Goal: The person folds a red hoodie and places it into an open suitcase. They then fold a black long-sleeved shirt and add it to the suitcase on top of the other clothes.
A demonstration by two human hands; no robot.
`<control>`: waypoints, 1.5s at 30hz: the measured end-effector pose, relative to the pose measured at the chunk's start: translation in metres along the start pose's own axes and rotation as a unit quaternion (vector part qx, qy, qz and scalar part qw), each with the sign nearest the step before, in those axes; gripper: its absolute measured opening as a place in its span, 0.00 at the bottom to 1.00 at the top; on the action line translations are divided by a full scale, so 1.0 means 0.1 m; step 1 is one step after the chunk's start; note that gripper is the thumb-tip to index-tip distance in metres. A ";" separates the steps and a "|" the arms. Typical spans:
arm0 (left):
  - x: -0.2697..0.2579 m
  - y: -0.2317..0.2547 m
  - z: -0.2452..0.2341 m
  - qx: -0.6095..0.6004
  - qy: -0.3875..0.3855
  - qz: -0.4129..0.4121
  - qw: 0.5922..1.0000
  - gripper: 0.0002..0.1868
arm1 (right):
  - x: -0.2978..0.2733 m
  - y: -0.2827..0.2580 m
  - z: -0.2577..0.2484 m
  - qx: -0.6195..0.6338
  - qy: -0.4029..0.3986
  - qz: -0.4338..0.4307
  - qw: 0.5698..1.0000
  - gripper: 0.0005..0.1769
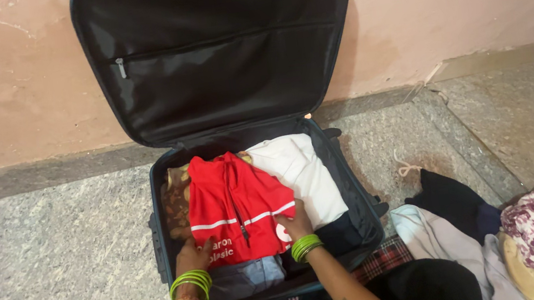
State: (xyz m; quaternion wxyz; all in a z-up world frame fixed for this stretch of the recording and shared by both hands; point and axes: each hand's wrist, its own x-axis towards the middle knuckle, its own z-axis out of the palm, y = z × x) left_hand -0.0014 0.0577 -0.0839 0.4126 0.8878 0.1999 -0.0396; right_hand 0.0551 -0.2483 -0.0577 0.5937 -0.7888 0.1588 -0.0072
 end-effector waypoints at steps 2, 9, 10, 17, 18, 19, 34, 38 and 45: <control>0.00 -0.02 0.04 -0.004 0.019 -0.001 1.000 0.38 | 0.07 0.08 -0.04 0.016 -0.039 0.066 0.997 0.32; -0.13 0.28 -0.12 -0.101 0.088 0.037 0.990 0.50 | 0.22 0.29 -0.11 -0.008 -0.108 0.073 0.991 0.28; -0.16 0.33 -0.18 -0.111 0.080 0.048 0.989 0.48 | 0.23 0.26 -0.10 -0.020 -0.092 0.062 0.994 0.28; -0.35 0.61 -0.43 -0.023 0.039 0.074 0.996 0.36 | 0.09 0.01 0.01 0.116 -0.214 0.079 0.967 0.41; -0.37 0.64 -0.47 -0.013 0.053 0.080 0.995 0.34 | 0.15 -0.07 -0.07 0.064 -0.199 0.053 0.976 0.40; -0.42 0.66 -0.51 0.001 0.052 0.078 0.996 0.33 | 0.20 -0.15 -0.16 0.012 -0.183 0.026 0.983 0.39; -1.30 1.17 -0.65 0.347 -0.109 0.065 0.929 0.26 | -0.55 -0.41 -0.86 -0.418 0.004 -0.226 0.880 0.44; -1.48 1.58 -0.95 0.290 -0.030 0.130 0.948 0.29 | -0.53 -0.33 -0.88 -0.425 -0.007 -0.268 0.865 0.40; -1.58 1.58 -1.08 0.159 0.006 0.095 0.983 0.29 | -0.52 -0.15 -0.85 -0.464 0.003 -0.289 0.837 0.30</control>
